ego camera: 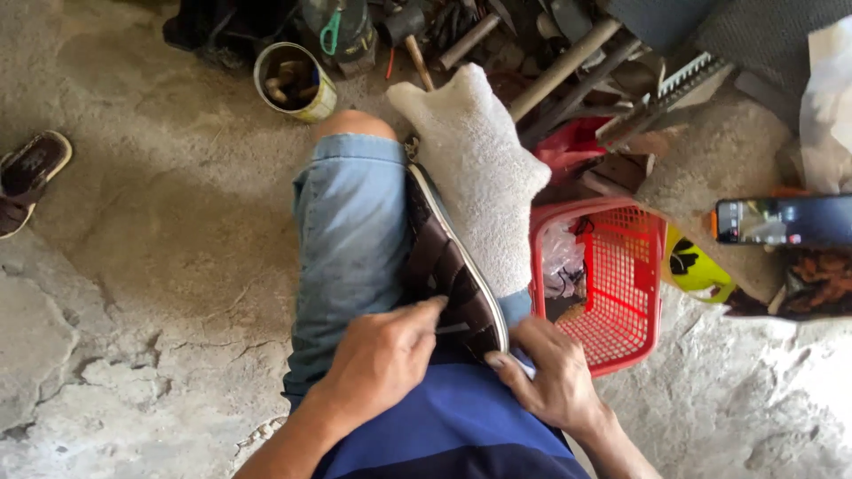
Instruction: The person sits on the floor and sews a brown sandal using a needle and thread. They hold the sandal on their lap and repeatedly push the needle through the strap and sole to stitch them together.
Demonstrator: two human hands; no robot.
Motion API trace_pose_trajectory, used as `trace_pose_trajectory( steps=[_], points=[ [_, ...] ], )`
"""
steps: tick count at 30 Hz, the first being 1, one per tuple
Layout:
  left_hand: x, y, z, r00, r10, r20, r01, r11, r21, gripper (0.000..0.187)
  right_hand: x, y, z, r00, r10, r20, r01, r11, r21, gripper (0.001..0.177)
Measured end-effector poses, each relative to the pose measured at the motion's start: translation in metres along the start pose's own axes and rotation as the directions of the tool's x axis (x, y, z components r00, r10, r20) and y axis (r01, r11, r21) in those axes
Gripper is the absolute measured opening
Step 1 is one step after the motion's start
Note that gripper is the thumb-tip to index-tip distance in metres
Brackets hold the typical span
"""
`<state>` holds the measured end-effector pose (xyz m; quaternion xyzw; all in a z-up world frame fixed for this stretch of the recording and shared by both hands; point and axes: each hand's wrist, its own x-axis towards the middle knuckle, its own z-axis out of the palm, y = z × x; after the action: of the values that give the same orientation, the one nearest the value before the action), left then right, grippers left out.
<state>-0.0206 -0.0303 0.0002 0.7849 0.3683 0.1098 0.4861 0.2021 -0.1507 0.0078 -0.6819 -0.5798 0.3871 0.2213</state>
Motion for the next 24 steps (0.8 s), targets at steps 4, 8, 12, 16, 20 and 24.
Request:
trace_pose_trajectory(
  steps=[4, 8, 12, 16, 20, 24],
  points=[
    [0.003, 0.014, -0.033, 0.999, -0.043, -0.010, 0.043, 0.997, 0.057, 0.038, 0.031, -0.026, -0.005, 0.990, 0.125, 0.068, -0.123, 0.992, -0.032, 0.057],
    [-0.008, 0.021, -0.069, 0.982, -0.005, -0.190, 0.020, 0.997, 0.079, 0.037, 0.049, -0.033, -0.008, 0.839, 0.510, 0.190, -0.534, 0.839, 0.109, 0.041],
    [-0.022, 0.035, -0.097, 0.991, -0.021, -0.135, 0.046, 0.982, 0.182, 0.049, 0.045, -0.019, -0.008, 0.839, 0.485, 0.247, -0.538, 0.664, 0.519, 0.040],
    [-0.013, 0.058, -0.082, 0.982, 0.108, -0.154, -0.043, 0.926, 0.375, 0.032, 0.046, -0.023, -0.007, 0.847, 0.473, 0.243, -0.515, 0.614, 0.598, 0.039],
    [0.002, 0.058, -0.059, 0.990, 0.135, -0.032, -0.104, 0.872, 0.478, 0.034, 0.047, -0.027, -0.006, 0.824, 0.508, 0.250, -0.546, 0.595, 0.590, 0.038],
    [0.012, 0.054, -0.057, 0.997, 0.077, -0.018, -0.051, 0.793, 0.607, 0.038, 0.046, -0.020, -0.012, 0.802, 0.533, 0.269, -0.567, 0.538, 0.624, 0.039]
  ],
)
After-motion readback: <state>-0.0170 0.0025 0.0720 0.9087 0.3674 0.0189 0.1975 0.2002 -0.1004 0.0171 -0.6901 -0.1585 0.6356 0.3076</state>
